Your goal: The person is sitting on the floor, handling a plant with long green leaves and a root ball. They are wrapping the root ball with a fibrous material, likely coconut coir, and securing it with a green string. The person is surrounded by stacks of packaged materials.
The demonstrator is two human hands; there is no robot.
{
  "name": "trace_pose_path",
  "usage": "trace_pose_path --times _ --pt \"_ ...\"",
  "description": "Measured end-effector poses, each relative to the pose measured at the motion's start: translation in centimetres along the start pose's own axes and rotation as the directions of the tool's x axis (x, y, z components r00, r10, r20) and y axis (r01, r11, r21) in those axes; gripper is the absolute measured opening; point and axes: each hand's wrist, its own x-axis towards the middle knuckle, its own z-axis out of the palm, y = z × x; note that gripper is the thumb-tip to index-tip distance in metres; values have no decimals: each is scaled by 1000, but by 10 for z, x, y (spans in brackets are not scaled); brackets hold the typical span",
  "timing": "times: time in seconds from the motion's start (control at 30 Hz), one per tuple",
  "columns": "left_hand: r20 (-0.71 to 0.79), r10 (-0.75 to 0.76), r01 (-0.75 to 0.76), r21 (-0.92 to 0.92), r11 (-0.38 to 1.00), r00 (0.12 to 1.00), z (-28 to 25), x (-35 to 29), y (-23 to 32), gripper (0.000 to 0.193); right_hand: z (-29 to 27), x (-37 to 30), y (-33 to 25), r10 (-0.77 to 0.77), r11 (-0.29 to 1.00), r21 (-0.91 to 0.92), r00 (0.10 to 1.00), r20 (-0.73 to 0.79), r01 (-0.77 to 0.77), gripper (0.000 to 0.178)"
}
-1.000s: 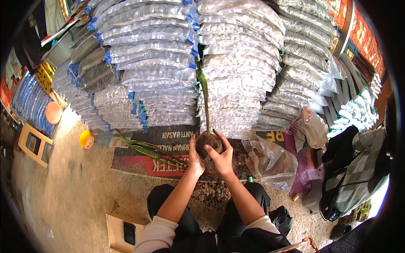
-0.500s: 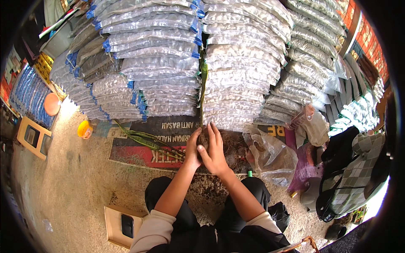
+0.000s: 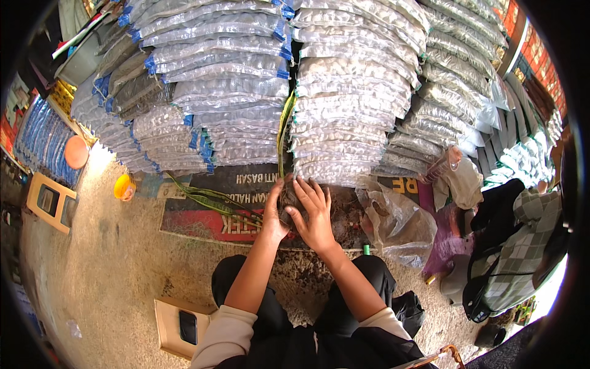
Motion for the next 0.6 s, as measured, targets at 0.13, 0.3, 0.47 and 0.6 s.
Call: trace_pose_path --times 0.13,0.3,0.47,0.6 --pt "5 -17 17 42 999 1000 -4 4 -1 40 -5 2 0 4 1000 -7 1000 -3 -4 55" --pt "28 -28 31 -145 989 999 -9 7 3 34 -17 10 -4 42 984 177 986 -159 -13 55" --pt "-5 -2 0 -231 973 1000 -8 8 6 28 -23 2 -8 56 985 166 997 -56 -46 54" --pt "-47 -4 -4 -170 985 999 -11 6 8 26 -8 -6 -12 33 987 160 999 -43 -26 53"
